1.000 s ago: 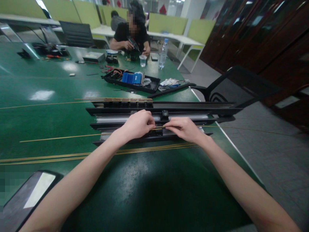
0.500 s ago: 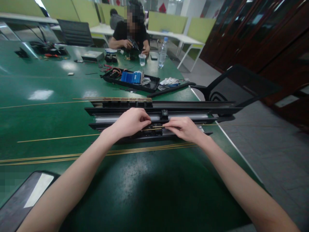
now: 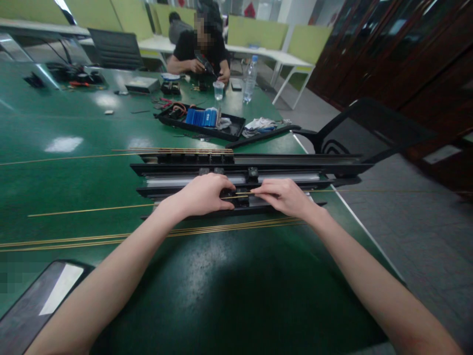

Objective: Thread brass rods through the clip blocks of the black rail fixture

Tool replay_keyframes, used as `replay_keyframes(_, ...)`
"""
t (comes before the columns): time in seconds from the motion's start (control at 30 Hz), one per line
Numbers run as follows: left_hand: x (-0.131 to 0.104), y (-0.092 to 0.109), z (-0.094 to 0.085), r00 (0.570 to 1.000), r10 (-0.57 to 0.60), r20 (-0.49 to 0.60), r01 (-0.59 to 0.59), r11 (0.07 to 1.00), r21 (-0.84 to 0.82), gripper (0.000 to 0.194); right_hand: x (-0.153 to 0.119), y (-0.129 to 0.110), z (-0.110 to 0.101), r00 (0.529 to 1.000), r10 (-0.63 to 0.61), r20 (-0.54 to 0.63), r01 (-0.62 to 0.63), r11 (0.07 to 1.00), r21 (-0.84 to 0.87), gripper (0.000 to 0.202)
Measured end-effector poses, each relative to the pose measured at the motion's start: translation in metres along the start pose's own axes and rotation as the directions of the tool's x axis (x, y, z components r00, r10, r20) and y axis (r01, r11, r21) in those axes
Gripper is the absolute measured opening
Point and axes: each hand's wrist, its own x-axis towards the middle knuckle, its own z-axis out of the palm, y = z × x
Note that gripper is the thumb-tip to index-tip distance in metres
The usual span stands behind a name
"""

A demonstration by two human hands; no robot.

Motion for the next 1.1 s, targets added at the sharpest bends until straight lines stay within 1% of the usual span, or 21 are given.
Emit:
replay_keyframes(0.27,0.0006,0.0005,0.001,1.0,-0.009,-0.005,0.009,1.0,0.006,0.048,-0.0035,0.0027,0.0006,1.0,0.017,-0.004,-0.017,1.0,0.008,0.023)
replay_keyframes(0.43,0.0005,0.0018,0.0004,1.0,-0.026,0.013,0.026,1.0,0.01,0.048,-0.0037,0.0019,-0.001,1.0,0.024,-0.004,-0.024,1.0,0.001,0.023)
replay_keyframes(0.87,0.0001,0.0001,0.0014,1.0,-0.004,-0.004,0.004,1.0,0.002,0.047,-0.0056,0.0008,-0.0045,0.999,0.042,0.006,-0.042,0.999,-0.005,0.023)
replay_keyframes(1.1,-0.0004,0.0011,0.0016,1.0,-0.024,0.012,0.024,1.0,0.002,0.046,-0.0064,-0.0004,-0.0066,0.999,0.05,-0.008,-0.05,0.999,0.002,0.022)
